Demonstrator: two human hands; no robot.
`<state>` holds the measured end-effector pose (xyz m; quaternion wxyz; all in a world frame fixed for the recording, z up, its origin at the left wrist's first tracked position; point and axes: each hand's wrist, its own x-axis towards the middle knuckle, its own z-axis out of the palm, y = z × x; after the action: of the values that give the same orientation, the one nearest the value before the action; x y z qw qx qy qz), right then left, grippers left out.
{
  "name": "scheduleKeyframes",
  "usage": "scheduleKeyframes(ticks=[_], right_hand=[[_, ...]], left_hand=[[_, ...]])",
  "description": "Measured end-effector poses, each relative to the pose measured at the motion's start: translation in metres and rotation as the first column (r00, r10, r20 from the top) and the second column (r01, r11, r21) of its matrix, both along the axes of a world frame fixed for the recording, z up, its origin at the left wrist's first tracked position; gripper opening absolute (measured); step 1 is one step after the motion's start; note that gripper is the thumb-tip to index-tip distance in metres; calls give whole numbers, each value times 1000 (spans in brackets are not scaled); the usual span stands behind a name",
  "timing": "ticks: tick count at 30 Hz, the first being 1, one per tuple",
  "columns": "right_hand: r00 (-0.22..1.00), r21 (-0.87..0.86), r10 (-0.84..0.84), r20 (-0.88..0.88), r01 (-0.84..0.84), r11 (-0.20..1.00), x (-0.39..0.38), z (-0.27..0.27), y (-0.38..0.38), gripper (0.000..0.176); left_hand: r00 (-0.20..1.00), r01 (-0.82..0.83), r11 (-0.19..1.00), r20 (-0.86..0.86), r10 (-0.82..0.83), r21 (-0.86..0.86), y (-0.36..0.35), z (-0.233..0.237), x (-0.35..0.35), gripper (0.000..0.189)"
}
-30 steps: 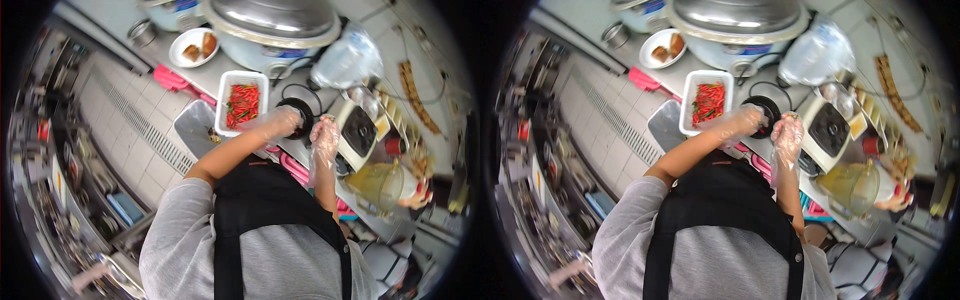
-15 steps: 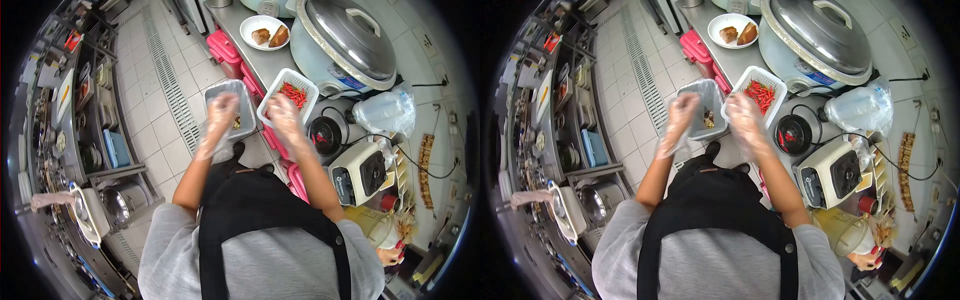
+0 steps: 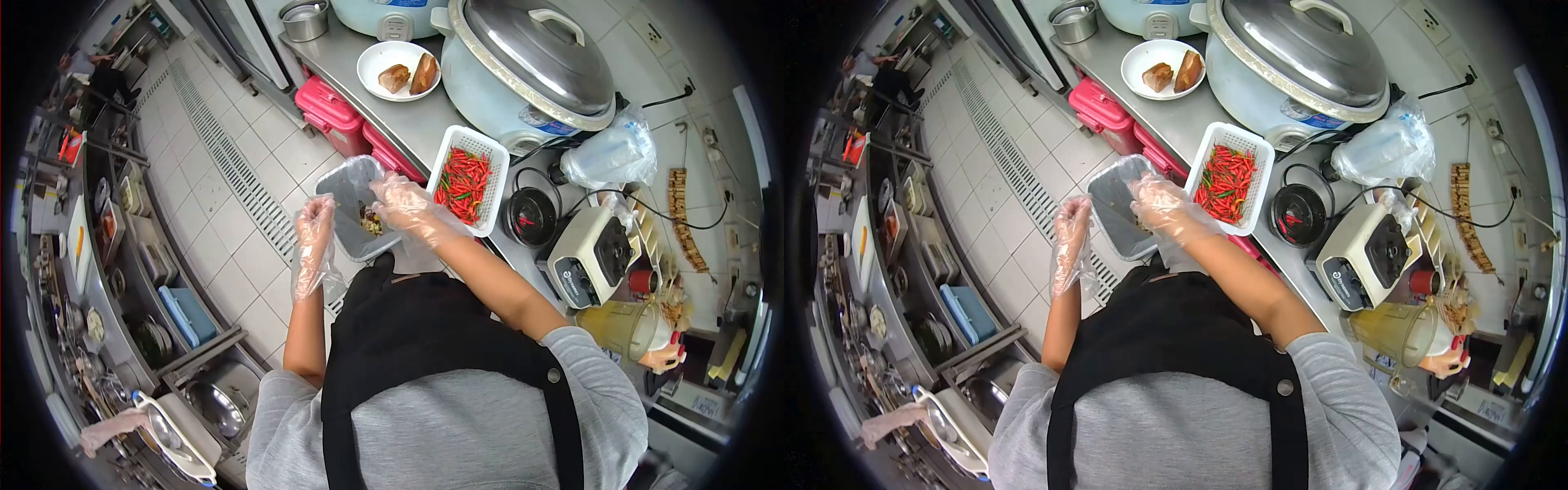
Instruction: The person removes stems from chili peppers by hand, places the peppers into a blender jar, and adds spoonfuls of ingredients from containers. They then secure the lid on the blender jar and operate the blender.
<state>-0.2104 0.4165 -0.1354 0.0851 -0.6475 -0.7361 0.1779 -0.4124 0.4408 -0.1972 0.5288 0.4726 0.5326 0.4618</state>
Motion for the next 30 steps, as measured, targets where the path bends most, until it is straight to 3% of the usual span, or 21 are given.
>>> scheduleKeyframes(ticks=[1,2,3,5,6,8,9,11,12,15,16,19,20,21,23,25,27,28,29,30], right_hand=[[999,63,0,-39,2,998,5,7,-1,30],[998,307,-6,-65,26,951,17,-13,-2,35],[984,159,-88,-158,113,981,25,23,-4,37],[973,190,-136,-188,172,967,56,55,-4,30],[938,250,-253,-235,310,917,70,53,-8,27],[876,120,-402,-266,444,888,95,75,-13,27],[871,178,-462,-165,487,855,109,65,-11,24],[793,-165,-582,-179,560,812,130,66,-18,20],[787,-167,-592,-176,569,805,134,63,-24,20],[823,-263,-551,-138,506,821,145,33,-40,17],[869,-260,-476,-133,433,863,148,19,-44,17],[935,-233,-338,-106,307,923,143,6,-50,17],[935,-261,-348,-71,320,911,133,15,-49,17],[932,-289,-360,-39,334,897,126,19,-49,18],[962,-173,-271,21,271,947,124,-9,-49,19],[972,-132,-235,1,233,963,137,-36,-49,19],[943,-134,-318,-96,304,943,144,-25,-51,18],[937,-87,-273,-216,260,962,155,-21,-52,14],[938,-85,-264,-225,251,964,163,-17,-55,14],[789,-186,-347,-506,293,938,171,-12,-55,13]], left_hand=[[998,55,999,16,-55,0,3,-4,4,15],[990,117,992,84,-113,-47,2,1,12,15],[989,125,991,90,-120,-53,2,-4,20,15],[960,253,966,142,-243,-58,1,-16,38,18],[956,267,962,146,-256,-63,0,-14,49,18],[937,330,931,175,-303,-153,-1,-4,71,21],[932,344,926,179,-316,-155,2,-6,79,21],[878,465,877,191,-439,-118,5,-9,98,25],[870,493,848,145,-472,-193,5,4,109,25],[801,598,790,146,-581,-137,4,-11,136,26],[805,593,802,19,-593,-73,5,-23,145,23],[813,574,819,-128,-567,20,6,-36,159,22],[813,582,812,-5,-583,-49,6,-35,160,22],[812,582,812,-12,-583,-48,4,-29,161,22],[844,533,831,25,-536,-157,1,-19,164,22],[856,516,847,37,-516,-132,5,-24,165,23],[831,523,830,-337,-444,196,6,-8,164,26],[813,489,779,-528,-244,393,6,0,166,31],[811,486,781,-536,-235,392,4,14,170,31],[777,544,790,-525,-346,284,4,26,178,34]])
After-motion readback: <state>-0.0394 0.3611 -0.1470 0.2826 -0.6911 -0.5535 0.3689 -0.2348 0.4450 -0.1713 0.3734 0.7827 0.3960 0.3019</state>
